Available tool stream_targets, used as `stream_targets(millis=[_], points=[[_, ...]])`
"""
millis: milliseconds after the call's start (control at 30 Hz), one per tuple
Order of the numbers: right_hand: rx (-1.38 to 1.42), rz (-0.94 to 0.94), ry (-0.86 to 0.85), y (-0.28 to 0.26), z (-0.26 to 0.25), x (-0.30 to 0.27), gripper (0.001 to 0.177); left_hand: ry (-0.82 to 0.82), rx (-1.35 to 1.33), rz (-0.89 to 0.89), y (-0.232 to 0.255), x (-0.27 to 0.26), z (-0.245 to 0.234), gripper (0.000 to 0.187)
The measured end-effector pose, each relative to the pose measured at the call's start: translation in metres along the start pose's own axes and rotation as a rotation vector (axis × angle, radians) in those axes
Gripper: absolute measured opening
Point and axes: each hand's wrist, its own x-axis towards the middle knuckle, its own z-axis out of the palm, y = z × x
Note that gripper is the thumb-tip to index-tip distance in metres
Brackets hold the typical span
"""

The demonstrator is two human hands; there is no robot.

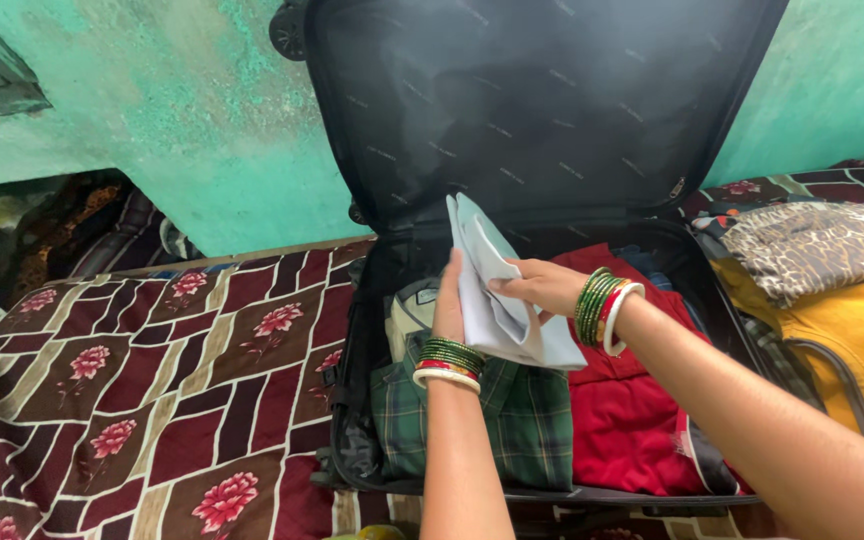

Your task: The person packs various clothes, including floral-patterned shirts, a yellow top, and a leopard-print garment, into a black suitcase positioned on a bed.

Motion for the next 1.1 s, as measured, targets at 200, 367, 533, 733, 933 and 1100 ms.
stream_targets(millis=[200, 367, 533, 733, 933, 1100], points=[[0.138, 0.045, -0.012, 0.011, -0.020, -0.007, 0.057, 0.103, 0.058, -0.073, -0.025, 0.021, -0.036, 0.053], [0.109, 0.065, 0.032, 0.012, -0.022, -0.002, 0.059, 0.092, -0.034, -0.100, -0.039, 0.031, -0.028, 0.049], [-0.418, -0.084, 0.336, 0.018, 0.004, 0.005, 0.063, 0.125, 0.095, -0.040, -0.059, 0.044, -0.020, 0.053], [-0.333, -0.133, 0.545, 0.029, -0.019, 0.002, 0.052, 0.038, -0.007, -0.105, -0.041, 0.029, -0.006, 0.050], [0.112, -0.146, 0.464, 0.084, -0.098, 0.018, 0.044, 0.096, -0.006, -0.103, 0.003, 0.006, -0.011, 0.053], [0.221, -0.001, 0.544, 0.130, -0.124, 0.003, 0.050, 0.152, 0.006, 0.005, 0.009, -0.004, -0.049, 0.050]])
